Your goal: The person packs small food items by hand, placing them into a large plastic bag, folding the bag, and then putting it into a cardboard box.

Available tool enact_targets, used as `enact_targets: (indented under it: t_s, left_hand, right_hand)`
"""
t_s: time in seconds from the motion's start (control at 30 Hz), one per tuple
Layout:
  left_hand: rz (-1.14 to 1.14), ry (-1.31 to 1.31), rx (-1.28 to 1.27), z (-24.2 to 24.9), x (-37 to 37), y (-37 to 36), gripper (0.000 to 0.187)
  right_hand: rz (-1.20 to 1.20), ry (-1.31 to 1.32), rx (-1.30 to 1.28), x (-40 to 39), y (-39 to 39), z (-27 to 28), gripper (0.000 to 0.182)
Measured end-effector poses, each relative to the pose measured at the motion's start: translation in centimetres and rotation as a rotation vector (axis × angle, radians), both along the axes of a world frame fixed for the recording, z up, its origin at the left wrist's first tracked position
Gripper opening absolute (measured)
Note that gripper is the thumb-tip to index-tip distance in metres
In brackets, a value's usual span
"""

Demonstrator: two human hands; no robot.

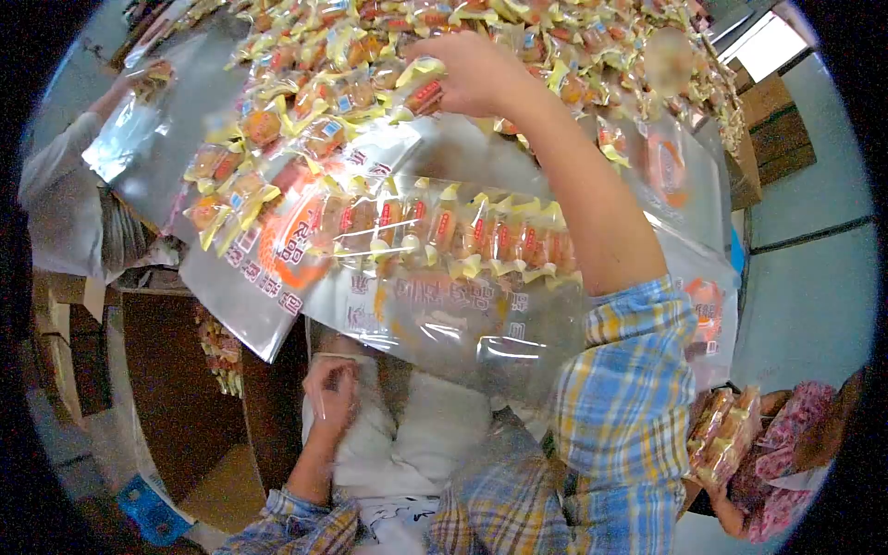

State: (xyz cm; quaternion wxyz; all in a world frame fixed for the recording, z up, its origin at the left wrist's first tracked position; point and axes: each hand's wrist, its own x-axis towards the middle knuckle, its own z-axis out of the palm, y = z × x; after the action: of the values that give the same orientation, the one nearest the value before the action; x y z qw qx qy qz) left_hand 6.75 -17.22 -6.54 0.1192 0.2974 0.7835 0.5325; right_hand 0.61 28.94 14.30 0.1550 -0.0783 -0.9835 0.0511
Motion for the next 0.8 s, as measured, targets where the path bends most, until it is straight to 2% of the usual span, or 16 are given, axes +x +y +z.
enact_targets:
  t_s: [0.1,0.13,0.23,0.27,0.37,0.43,0.5,0.57,0.63,0.67,0.77,0.8]
  left_hand:
    - [0.215,-0.364,0.18,0.0,-0.5,-2.2,0.004]
    - [0.245,-0.411,0.268,0.3,-1.1,-2.7,0.005]
    - [0.256,-0.399,0.373,3.3,-1.9,-3.7,0.009]
    - [0.239,-0.293,0.362,4.6,-1.9,-3.5,0.014]
    - [0.088,0.058,0.247,7.2,-3.2,-3.3,0.035]
    - [-0.034,0.294,0.181,12.4,-2.1,-1.2,0.044]
    - [-0.183,0.539,0.042,14.7,-1.8,-0.1,0.058]
    - [-0.32,0.596,-0.093,15.8,-0.6,1.0,0.068]
    - [-0.359,0.693,-0.204,15.6,0.2,1.5,0.067]
    - [-0.381,0.741,-0.262,15.1,0.5,1.8,0.066]
    - [-0.354,1.049,-0.37,11.7,-0.3,2.3,0.054]
    - [-0.339,1.055,-0.327,12.4,-0.4,2.3,0.04]
  right_hand:
    - [0.05,0.139,-0.112,2.8,-0.6,1.9,0.056]
    - [0.031,0.166,-0.24,4.4,-2.0,3.3,0.062]
    - [-0.036,0.273,-0.379,8.1,-3.4,4.0,0.061]
    - [-0.013,0.279,-0.458,9.5,-3.8,4.0,0.06]
    - [0.002,0.3,-0.357,13.4,-5.8,4.0,0.06]
    - [-0.077,0.267,-0.349,15.5,-6.3,3.1,0.059]
    - [-0.091,0.287,-0.338,17.5,-6.4,2.5,0.058]
    - [-0.186,0.281,-0.393,19.3,-5.8,2.2,0.057]
    - [-0.241,0.323,-0.407,21.0,-3.4,0.8,0.056]
    - [-0.342,0.283,-0.358,22.0,-2.2,0.3,0.058]
    - [-0.482,0.351,-0.216,23.5,-1.8,0.0,0.06]
    - [-0.506,0.422,-0.178,23.7,-1.6,-0.2,0.061]
